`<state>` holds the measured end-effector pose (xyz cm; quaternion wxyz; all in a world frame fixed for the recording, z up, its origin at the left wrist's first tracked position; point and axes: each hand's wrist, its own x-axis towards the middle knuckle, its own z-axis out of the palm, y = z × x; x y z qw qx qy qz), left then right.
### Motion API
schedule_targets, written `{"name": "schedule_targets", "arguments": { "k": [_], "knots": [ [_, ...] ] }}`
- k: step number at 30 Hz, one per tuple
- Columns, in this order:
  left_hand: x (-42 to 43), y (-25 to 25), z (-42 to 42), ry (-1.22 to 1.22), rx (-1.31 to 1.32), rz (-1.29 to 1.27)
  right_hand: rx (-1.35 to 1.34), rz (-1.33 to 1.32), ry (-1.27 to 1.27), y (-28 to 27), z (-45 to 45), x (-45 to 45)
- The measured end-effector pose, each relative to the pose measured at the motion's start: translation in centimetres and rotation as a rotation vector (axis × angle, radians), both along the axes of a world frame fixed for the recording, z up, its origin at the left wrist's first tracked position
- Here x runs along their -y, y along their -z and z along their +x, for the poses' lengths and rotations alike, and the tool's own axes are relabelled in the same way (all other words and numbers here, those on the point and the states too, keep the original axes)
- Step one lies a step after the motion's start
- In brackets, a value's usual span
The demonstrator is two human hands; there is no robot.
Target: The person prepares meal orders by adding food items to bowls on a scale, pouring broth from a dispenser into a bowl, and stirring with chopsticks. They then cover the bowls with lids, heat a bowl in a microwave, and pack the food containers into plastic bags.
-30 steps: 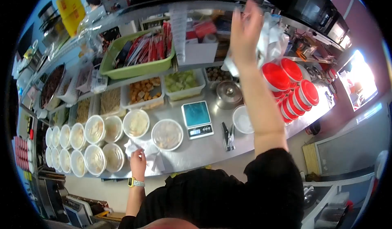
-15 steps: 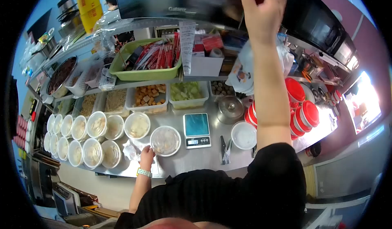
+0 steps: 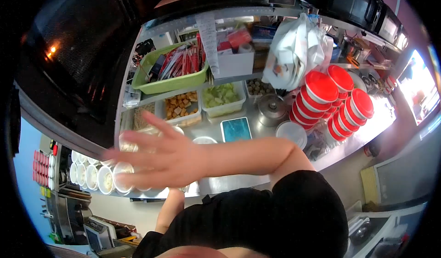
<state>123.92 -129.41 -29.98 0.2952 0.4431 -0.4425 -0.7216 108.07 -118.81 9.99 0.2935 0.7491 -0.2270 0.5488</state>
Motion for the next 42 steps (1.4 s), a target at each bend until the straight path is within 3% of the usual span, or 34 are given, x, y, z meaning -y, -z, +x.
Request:
{"name": "schedule_targets", "arguments": {
  "k": [2,3,4,5,8,10,12,16,19,22,24,27,28,29,30,31,32,33,34,35,36,37,38,40,42],
  "knots": [
    [-0.1,-0.7,0.3,-0.026,-0.059,0.1,0.217,0.623,-0.016,7.5,-2.0,0.4],
    [0.1,-1.0,0.0,-0.042,-0.071,0.141,0.425,0.91,0.163,12.0,-2.1,0.7],
    [0.1,-1.3,-0.4,-0.079,-0.072,0.178,0.561,1.073,0.373,20.0,-3.1,1.8],
    [-0.1,-1.7,-0.6,-0.083,-0.1,0.186,0.525,1.361,0.591,27.2,-4.7,2.6],
    [0.7,-1.8,-0.6,-0.099,-0.128,0.202,0.575,1.491,0.659,34.8,-6.6,2.5],
    [0.5,-1.0,-0.3,-0.113,-0.137,0.223,0.871,1.682,0.593,37.4,-6.9,2.5],
    [1.2,-0.3,-0.3,-0.103,-0.153,0.242,0.865,1.669,0.62,39.3,-7.5,3.0],
    [0.5,-1.0,0.1,-0.06,-0.17,0.22,1.041,1.656,0.372,42.8,-9.7,2.7],
    [-1.4,-5.3,-0.8,-0.088,-0.103,0.187,1.363,1.687,0.036,36.9,-10.6,-0.1],
    [-3.0,-13.3,-2.9,-0.179,-0.144,0.186,1.186,1.819,-0.061,27.6,-13.8,-1.1],
    [-2.6,-18.4,-4.3,-0.116,-0.216,0.13,1.37,1.651,-0.111,20.4,-15.4,-2.0],
    [-1.3,-28.3,-7.9,-0.007,-0.358,-0.106,1.105,1.578,0.026,6.7,-18.4,-2.1],
    [0.4,-30.4,-9.1,0.028,-0.492,-0.133,1.138,1.492,-0.115,3.5,-19.7,-1.6],
    [0.3,-34.7,-10.7,0.023,-0.499,-0.246,1.02,1.454,0.108,-1.5,-19.9,-1.5],
    [1.3,-37.5,-12.2,0.0,-0.532,-0.328,0.847,1.302,0.154,-3.7,-22.2,-0.3],
    [1.6,-41.5,-14.2,0.006,-0.696,-0.309,1.038,1.279,-0.196,-5.6,-24.6,1.9],
    [3.7,-43.7,-15.1,0.118,-0.736,-0.367,0.934,1.271,-0.158,-9.6,-25.4,2.5],
    [4.9,-46.4,-16.7,0.044,-0.751,-0.383,0.918,1.256,-0.221,-12.4,-27.8,4.3],
    [6.6,-48.7,-18.2,0.065,-0.867,-0.361,0.882,1.139,-0.021,-15.6,-27.0,4.5],
    [7.8,-51.6,-19.7,-0.048,-0.775,-0.35,0.873,1.179,-0.215,-18.1,-32.3,8.0],
    [10.1,-53.6,-20.9,-0.013,-0.769,-0.41,1.102,1.146,-0.168,-20.8,-31.4,9.7],
    [16.9,-54.5,-22.0,0.115,-0.772,-0.467,1.116,1.127,-0.132,-22.7,-32.4,12.0],
    [17.3,-55.8,-23.4,0.175,-0.772,-0.471,1.108,1.124,-0.134,-23.7,-33.0,13.4],
    [21.6,-57.8,-26.3,0.013,-0.839,-0.367,1.13,1.124,-0.087,-25.5,-33.2,15.5],
    [20.6,-58.8,-27.3,-0.068,-0.769,-0.392,1.133,1.205,-0.035,-25.1,-35.7,20.4]
  ]
}}
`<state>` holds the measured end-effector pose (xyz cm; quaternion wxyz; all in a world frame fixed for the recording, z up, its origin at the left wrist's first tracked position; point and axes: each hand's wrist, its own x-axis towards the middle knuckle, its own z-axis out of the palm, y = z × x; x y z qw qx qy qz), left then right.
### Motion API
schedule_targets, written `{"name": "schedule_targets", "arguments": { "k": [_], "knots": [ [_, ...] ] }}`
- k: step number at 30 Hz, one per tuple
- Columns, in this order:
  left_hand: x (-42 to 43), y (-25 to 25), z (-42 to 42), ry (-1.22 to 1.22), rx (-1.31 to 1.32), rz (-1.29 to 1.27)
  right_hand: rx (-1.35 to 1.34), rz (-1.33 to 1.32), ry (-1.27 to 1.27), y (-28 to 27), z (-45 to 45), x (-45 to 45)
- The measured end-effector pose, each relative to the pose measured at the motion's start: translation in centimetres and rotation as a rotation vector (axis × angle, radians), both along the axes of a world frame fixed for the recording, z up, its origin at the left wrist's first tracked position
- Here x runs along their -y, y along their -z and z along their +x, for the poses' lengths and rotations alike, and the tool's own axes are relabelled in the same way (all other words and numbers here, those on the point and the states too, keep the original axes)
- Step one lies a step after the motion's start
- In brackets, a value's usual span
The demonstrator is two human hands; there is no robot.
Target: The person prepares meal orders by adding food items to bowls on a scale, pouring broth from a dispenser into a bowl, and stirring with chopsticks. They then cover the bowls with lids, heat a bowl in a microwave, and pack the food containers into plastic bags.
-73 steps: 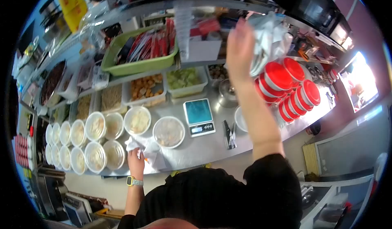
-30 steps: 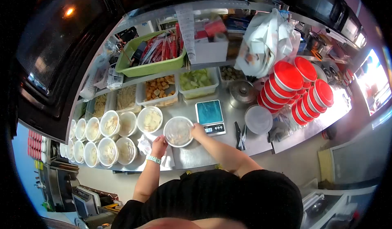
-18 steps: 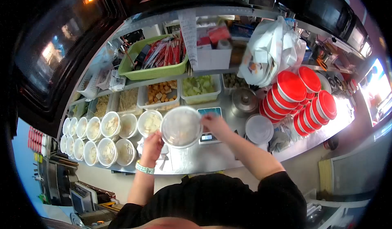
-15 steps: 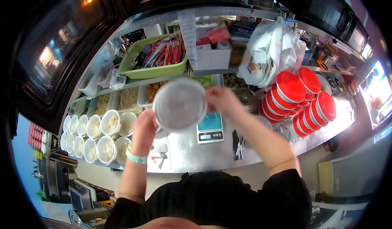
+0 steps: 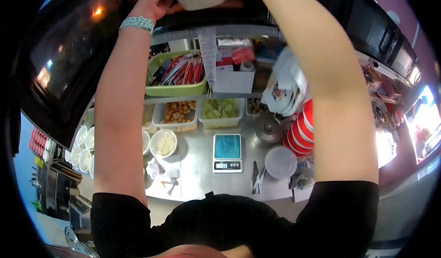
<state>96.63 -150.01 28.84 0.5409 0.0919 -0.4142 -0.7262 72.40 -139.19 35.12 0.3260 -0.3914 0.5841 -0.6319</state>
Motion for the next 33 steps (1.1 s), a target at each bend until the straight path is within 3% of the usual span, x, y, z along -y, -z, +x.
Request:
{"name": "schedule_targets", "arguments": {
  "k": [3,4,6,8,11,12,14,16,18,19,20,22,24,26,28,29,30,32,33],
  "knots": [
    [-1.1,-0.7,-0.4,-0.118,0.142,-0.004,-0.023,-0.043,0.066,2.6,0.0,3.6],
    [-0.3,-0.4,-0.7,-0.127,0.16,-0.015,0.041,-0.031,-0.029,3.3,-1.8,6.5],
    [1.8,-0.1,-1.5,-0.134,0.138,-0.006,0.112,-0.11,0.167,3.3,-0.3,4.6],
    [3.3,-0.7,-2.2,-0.14,0.116,0.001,0.015,-0.199,0.205,3.7,1.1,4.3],
    [3.2,-0.3,-3.1,-0.178,0.094,-0.142,-0.317,0.0,0.259,3.9,-1.7,8.8],
    [2.0,0.2,-3.3,-0.179,0.097,-0.138,-0.221,-0.033,0.256,4.0,-1.4,8.8],
    [-2.2,1.8,-2.7,-0.23,-0.155,-0.16,-0.028,-0.104,0.252,4.1,-1.0,8.6],
    [-7.6,6.7,-0.1,0.016,-0.457,-0.151,-0.034,-0.124,0.183,5.1,-1.7,9.0],
    [-12.2,13.4,4.3,0.058,-0.62,0.189,-0.069,-0.192,0.051,5.2,-2.5,8.6],
    [-12.6,17.9,8.3,0.225,-0.656,0.241,-0.28,-0.108,0.105,4.8,-0.3,5.6],
    [-12.9,20.9,12.1,0.231,-0.545,-0.018,-0.487,-0.012,0.173,4.8,2.5,1.2],
    [-14.9,18.6,18.5,0.278,-0.983,0.067,-1.12,-0.518,0.236,6.4,2.2,-4.8],
    [-16.4,15.9,22.7,0.261,-1.109,-0.002,-1.403,-1.115,0.475,5.2,2.3,-11.4],
    [-17.9,14.1,25.0,0.227,-1.105,-0.116,-1.486,-1.188,0.94,4.1,-1.7,-14.2],
    [-19.5,12.7,24.9,0.195,-1.05,-0.242,-1.07,-0.979,1.012,3.3,-6.4,-14.1],
    [-20.4,12.3,24.4,0.183,-1.015,-0.299,-0.511,-1.081,0.512,2.6,-4.9,-14.7],
    [-21.5,11.8,23.4,0.176,-0.971,-0.359,-0.292,-0.953,0.015,1.8,-7.1,-15.0],
    [-23.7,11.1,21.0,0.151,-0.867,-0.481,-0.144,-0.889,-0.256,2.2,-9.5,-13.9],
    [-24.8,10.7,19.3,0.13,-0.797,-0.547,-0.205,-0.928,-0.208,2.4,-8.8,-13.8]
  ]
}}
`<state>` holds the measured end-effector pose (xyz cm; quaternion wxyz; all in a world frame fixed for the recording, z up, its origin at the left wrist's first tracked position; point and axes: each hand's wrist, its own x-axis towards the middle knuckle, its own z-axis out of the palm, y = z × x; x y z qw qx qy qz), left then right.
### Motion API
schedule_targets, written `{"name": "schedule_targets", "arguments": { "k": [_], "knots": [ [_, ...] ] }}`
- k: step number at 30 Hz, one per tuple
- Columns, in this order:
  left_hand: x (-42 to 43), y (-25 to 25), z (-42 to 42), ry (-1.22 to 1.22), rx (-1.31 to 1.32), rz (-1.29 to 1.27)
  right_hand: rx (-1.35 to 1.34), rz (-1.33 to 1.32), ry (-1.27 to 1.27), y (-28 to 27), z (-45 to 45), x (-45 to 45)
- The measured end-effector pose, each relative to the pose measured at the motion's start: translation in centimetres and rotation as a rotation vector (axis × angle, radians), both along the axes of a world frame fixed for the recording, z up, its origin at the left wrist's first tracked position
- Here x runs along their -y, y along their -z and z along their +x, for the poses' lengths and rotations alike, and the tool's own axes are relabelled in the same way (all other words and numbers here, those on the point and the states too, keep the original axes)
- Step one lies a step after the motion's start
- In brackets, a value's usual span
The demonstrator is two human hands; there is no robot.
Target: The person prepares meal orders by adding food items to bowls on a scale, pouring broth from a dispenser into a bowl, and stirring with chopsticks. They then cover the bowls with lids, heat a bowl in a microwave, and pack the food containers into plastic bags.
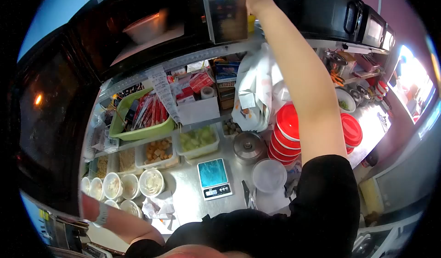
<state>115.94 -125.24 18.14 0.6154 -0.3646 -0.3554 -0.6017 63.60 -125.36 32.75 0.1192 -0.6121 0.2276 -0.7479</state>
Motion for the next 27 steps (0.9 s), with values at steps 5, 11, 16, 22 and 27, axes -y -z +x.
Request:
{"name": "schedule_targets", "arguments": {
  "k": [5,11,16,22,27],
  "knots": [
    [-3.1,-1.0,-12.4,-0.38,0.428,-0.277,-0.05,-0.058,-0.001,0.4,1.0,-0.5],
    [4.5,-2.8,-29.8,-1.086,0.733,-0.623,-0.017,-0.041,0.037,0.5,2.3,-1.1],
    [7.2,-3.0,-32.6,-1.3,0.801,-0.657,-0.013,-0.029,0.098,0.5,1.2,-0.3],
    [7.8,-3.3,-32.9,-1.206,0.881,-0.637,0.003,-0.043,0.211,0.6,2.2,-0.6],
    [7.7,-3.2,-32.9,-1.198,0.873,-0.615,-0.005,-0.031,0.173,0.4,2.7,-1.0]
  ]
}}
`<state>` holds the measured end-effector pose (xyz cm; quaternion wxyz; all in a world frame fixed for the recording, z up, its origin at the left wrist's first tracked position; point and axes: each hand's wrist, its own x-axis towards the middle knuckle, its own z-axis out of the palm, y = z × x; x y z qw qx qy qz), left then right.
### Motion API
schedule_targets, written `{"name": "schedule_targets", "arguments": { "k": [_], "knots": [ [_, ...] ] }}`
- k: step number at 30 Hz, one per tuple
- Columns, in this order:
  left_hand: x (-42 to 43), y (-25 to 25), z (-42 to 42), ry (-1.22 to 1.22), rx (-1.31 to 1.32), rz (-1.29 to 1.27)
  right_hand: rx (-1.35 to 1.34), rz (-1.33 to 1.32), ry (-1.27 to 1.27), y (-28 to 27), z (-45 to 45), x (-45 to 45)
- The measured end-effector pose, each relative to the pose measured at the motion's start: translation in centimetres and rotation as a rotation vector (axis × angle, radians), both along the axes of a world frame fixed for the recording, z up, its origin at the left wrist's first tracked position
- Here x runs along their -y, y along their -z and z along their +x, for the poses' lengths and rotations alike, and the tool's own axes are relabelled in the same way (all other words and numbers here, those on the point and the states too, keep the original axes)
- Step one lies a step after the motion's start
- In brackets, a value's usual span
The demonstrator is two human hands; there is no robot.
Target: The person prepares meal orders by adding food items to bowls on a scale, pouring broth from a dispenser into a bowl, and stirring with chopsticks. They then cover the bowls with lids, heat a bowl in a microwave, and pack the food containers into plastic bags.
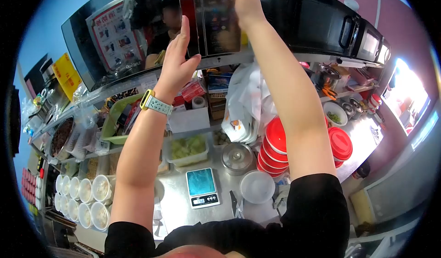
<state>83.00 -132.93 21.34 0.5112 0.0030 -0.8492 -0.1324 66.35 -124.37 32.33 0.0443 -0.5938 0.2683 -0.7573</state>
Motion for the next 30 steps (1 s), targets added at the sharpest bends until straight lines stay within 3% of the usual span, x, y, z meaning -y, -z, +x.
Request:
{"name": "schedule_targets", "arguments": {
  "k": [3,9,11,12,15,18,22,24,25,26,27,28,30],
  "knots": [
    [0.3,0.1,-0.2,-0.063,-0.032,-0.078,0.098,0.065,-0.148,-0.1,0.1,-0.3],
    [0.5,0.1,-0.2,-0.058,-0.024,-0.083,-0.019,0.021,0.02,0.4,-0.4,-0.4],
    [0.6,0.0,0.2,0.027,0.007,-0.057,0.071,0.111,-0.292,1.6,-0.5,-1.3],
    [0.8,-0.2,0.1,0.031,0.02,-0.05,0.085,0.115,-0.29,3.5,-1.6,-1.1],
    [1.3,0.0,-0.3,0.156,-0.054,-0.088,-0.057,0.271,0.051,10.4,-3.3,-1.0],
    [0.1,0.3,-0.3,0.13,-0.103,-0.052,-0.201,0.209,0.175,13.2,-3.7,-1.0],
    [-0.1,-0.8,1.2,0.103,-0.126,-0.131,-0.276,0.244,0.159,12.6,-2.1,-1.8],
    [0.2,-0.4,1.2,0.011,0.034,-0.004,-0.257,0.226,0.204,12.6,-1.2,-1.8],
    [0.5,-0.5,1.0,0.103,-0.116,-0.149,-0.303,0.192,0.28,12.1,-1.0,-1.9],
    [0.9,-0.5,1.0,0.075,-0.041,-0.174,-0.353,0.164,0.346,12.0,-0.6,-1.9],
    [0.8,-0.4,1.2,0.124,-0.044,-0.133,-0.58,0.212,0.896,12.0,-1.5,-1.5],
    [0.6,-0.1,1.4,0.169,-0.048,-0.09,-0.467,0.233,0.694,12.7,-2.0,-1.4],
    [0.7,1.1,1.0,0.208,0.011,-0.084,-0.434,0.227,0.673,12.8,-0.9,-1.8]
  ]
}}
